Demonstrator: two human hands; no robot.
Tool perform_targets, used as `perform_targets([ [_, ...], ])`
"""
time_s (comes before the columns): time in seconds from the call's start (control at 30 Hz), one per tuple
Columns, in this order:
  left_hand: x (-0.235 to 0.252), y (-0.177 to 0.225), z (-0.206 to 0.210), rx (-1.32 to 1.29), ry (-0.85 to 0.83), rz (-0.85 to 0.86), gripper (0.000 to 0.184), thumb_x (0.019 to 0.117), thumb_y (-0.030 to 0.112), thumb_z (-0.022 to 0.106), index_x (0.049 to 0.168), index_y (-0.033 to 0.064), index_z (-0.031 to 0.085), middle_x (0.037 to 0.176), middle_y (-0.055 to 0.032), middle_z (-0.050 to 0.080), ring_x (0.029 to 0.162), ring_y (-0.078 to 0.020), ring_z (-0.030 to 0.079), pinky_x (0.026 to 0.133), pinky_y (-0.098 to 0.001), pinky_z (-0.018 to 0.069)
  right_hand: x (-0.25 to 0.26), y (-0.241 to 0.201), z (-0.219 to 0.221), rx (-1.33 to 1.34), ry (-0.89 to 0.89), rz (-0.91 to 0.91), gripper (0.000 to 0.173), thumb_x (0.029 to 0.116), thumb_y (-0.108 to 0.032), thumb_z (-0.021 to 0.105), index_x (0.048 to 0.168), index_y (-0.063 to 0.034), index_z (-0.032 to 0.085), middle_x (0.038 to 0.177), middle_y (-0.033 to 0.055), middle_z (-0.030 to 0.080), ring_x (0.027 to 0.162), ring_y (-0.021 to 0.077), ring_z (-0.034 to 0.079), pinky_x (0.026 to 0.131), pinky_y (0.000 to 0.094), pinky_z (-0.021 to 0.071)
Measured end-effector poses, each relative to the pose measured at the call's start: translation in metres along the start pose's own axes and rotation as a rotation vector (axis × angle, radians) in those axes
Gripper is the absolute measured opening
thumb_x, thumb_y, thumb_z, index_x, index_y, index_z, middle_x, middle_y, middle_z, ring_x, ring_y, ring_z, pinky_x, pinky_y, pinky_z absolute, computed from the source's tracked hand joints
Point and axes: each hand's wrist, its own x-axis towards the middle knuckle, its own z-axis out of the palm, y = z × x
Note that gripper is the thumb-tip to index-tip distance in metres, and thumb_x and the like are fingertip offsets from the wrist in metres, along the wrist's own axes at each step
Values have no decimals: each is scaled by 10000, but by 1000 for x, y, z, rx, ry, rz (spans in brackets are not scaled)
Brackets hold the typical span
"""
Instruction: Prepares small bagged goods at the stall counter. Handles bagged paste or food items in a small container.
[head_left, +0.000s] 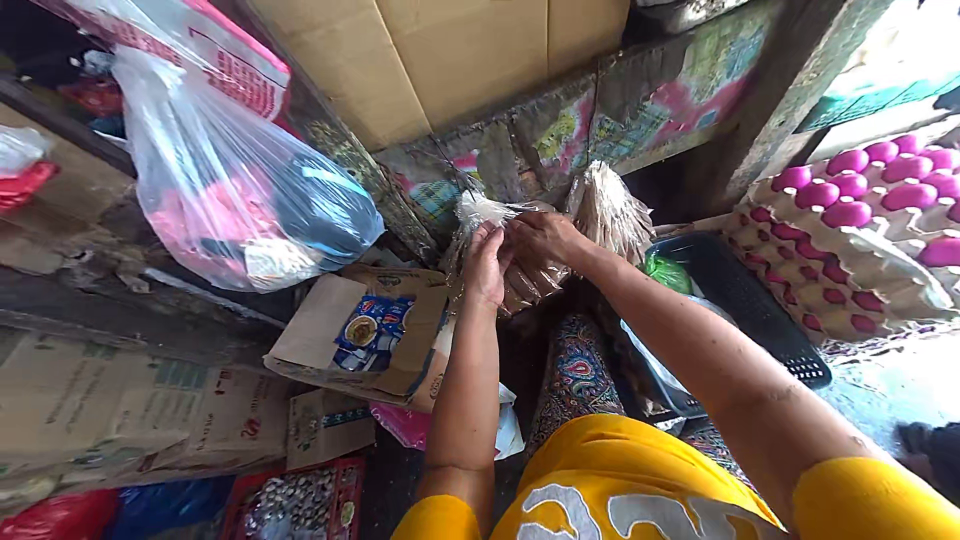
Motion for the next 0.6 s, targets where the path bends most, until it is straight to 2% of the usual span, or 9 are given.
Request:
perform_targets([
  [0.07,3,1,-4,6,-25,-8,296,1090,164,445,1344,20,493,1183,-113,616,1042,-173,622,923,-356,526,8,-8,-1,21,-78,19,489,1102,-394,417,1093,-7,715,1031,223,699,1016,383,664,910,627,469],
  [0.13,7,3,-8,30,-38,-8,226,1085,175,463,1246,39,544,1054,-58,638,906,-117,636,843,-300,543,12,-11,-8,49,-130,-10,437,1093,-350,473,1017,7,713,927,187,678,886,319,646,836,565,487],
  [0.17,6,5,-9,42,-44,-7,201,1082,176,473,1217,53,557,1025,-38,635,858,-98,629,808,-279,544,13,-13,-11,62,-149,-14,416,1091,-334,489,1004,5,713,903,169,671,856,291,638,820,540,492],
  [0.23,5,9,-10,80,-72,12,193,1074,176,502,1205,54,574,1024,-38,626,846,-97,621,795,-284,543,11,-20,-17,39,-166,9,393,1094,-310,484,989,-10,714,899,152,673,858,271,641,819,525,492],
  [0.3,4,12,-11,110,-120,26,210,1076,171,503,1214,31,578,1047,-66,641,886,-123,649,815,-321,567,9,-27,-21,9,-155,51,424,1100,-331,457,988,-14,715,928,166,683,897,289,654,842,544,489],
  [0.4,1,16,-10,133,-214,16,322,1100,156,436,1354,-9,544,1209,-141,639,1008,-198,682,876,-402,591,10,-25,-25,18,-147,67,453,1108,-364,431,1015,-10,698,945,169,671,902,284,643,852,532,483],
  [0.47,-4,17,-12,204,-254,29,390,1101,152,433,1447,-24,480,1341,-177,598,1118,-215,670,938,-405,576,11,-22,-27,34,-159,45,372,1105,-289,462,1072,-9,705,959,152,679,888,248,641,851,493,497],
  [0.5,-7,17,-14,247,-257,49,411,1095,151,451,1465,-26,467,1376,-184,585,1158,-211,659,962,-392,567,12,-23,-28,29,-168,38,335,1098,-251,483,1099,-8,714,991,157,693,923,251,649,881,495,496],
  [0.6,-18,14,-24,342,-243,88,434,1074,172,508,1470,-3,491,1430,-165,575,1247,-211,612,1016,-400,528,17,-23,-30,-50,-172,-1,275,1066,-198,535,1136,-14,727,1089,189,711,1050,313,663,963,555,481],
])
